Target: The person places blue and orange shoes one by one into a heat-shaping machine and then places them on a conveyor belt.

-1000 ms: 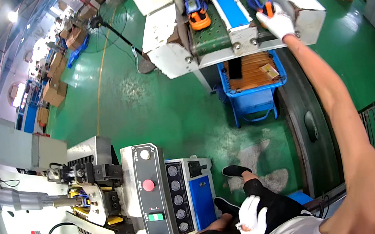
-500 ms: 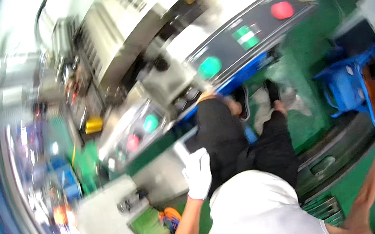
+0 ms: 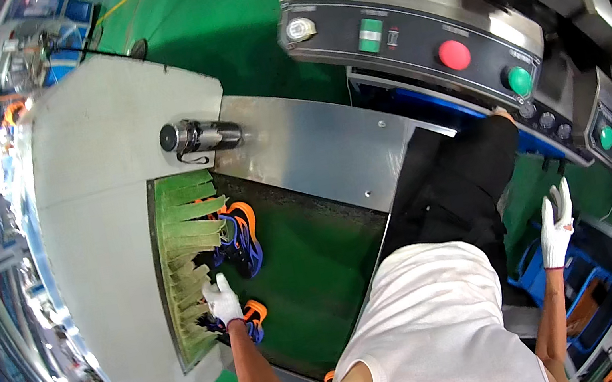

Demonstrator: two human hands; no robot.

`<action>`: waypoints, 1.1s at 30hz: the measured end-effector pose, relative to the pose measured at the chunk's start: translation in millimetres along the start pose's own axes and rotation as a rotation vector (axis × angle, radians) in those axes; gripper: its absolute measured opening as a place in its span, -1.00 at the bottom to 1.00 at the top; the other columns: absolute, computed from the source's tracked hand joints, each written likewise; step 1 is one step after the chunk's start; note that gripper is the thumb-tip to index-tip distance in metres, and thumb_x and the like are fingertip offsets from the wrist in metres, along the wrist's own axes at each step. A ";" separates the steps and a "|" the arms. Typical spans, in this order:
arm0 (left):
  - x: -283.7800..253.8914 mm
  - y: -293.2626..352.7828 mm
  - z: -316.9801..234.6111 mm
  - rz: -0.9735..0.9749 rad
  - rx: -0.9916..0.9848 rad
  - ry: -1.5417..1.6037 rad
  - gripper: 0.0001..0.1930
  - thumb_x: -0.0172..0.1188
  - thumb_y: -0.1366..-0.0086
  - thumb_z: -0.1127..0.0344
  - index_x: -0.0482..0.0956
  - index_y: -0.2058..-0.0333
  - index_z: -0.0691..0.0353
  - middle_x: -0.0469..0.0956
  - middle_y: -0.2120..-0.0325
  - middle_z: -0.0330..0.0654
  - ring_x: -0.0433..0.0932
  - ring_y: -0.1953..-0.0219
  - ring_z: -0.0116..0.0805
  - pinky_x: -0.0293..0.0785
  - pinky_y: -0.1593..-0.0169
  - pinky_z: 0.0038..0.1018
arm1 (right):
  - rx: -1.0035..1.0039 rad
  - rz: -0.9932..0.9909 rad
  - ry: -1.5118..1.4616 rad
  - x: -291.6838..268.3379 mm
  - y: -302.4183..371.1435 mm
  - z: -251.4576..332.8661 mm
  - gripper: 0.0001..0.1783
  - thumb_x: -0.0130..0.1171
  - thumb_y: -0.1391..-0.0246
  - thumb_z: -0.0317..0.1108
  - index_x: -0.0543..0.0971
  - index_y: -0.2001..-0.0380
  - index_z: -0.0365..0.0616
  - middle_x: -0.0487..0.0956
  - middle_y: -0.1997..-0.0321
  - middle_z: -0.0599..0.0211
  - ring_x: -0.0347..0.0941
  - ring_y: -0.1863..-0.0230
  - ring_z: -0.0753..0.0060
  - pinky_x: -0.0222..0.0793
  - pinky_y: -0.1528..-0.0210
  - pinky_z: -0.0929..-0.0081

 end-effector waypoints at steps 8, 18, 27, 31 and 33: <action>43.6 -4.4 -129.0 -0.222 0.139 0.008 -0.41 0.20 -0.42 -0.10 0.52 -0.10 0.39 0.52 -0.06 0.26 0.52 -0.08 0.34 0.46 -0.12 0.06 | -0.164 0.355 0.058 94.3 -28.7 138.3 -0.33 0.21 -0.32 -0.55 0.34 -0.47 -0.20 0.50 -0.40 0.14 0.52 -0.32 0.24 0.42 -0.34 0.36; 31.4 131.4 -293.9 0.171 0.761 0.440 -0.81 0.29 -0.26 0.41 0.62 0.16 0.28 0.59 0.18 0.02 0.61 0.14 0.06 0.55 0.01 -0.13 | -0.722 0.919 0.128 278.3 75.0 338.4 -0.13 0.46 -0.08 -0.07 0.38 -0.32 -0.37 0.42 -0.37 -0.29 0.36 -0.40 -0.28 0.28 -0.47 0.07; -75.5 339.5 -540.3 0.507 1.762 0.686 -0.66 0.45 -0.14 0.44 0.65 0.07 0.24 0.64 0.16 0.03 0.66 0.15 0.01 0.60 0.02 -0.18 | -0.616 0.560 0.047 215.0 -3.7 317.1 -0.49 0.41 -0.04 -0.07 0.53 0.07 -0.17 0.67 0.29 -0.03 0.64 0.27 -0.17 0.56 0.21 0.08; -128.4 365.1 -596.0 0.272 1.967 0.757 -0.48 0.48 -0.11 0.43 0.61 -0.09 0.24 0.59 -0.09 0.07 0.59 -0.12 0.06 0.52 -0.21 -0.09 | -0.091 0.565 -0.381 132.1 -9.6 258.6 -0.27 0.52 0.00 0.13 0.57 -0.04 -0.23 0.68 0.45 0.23 0.59 0.52 0.42 0.50 0.43 0.42; -147.5 343.1 -621.1 0.033 1.899 0.796 -0.49 0.42 -0.16 0.48 0.58 -0.12 0.26 0.56 -0.13 0.07 0.59 -0.13 0.02 0.53 -0.21 -0.13 | 0.310 0.607 -0.447 104.0 15.2 214.1 -0.45 0.51 -0.06 -0.06 0.61 0.01 -0.18 0.64 0.49 0.39 0.48 0.58 0.63 0.38 0.55 0.58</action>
Point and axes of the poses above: each hand's wrist, its own y-axis away from the middle knuckle, its own x-axis out of the palm, z = x × y, the point moved 10 cm from there along -y, towards the middle knuckle
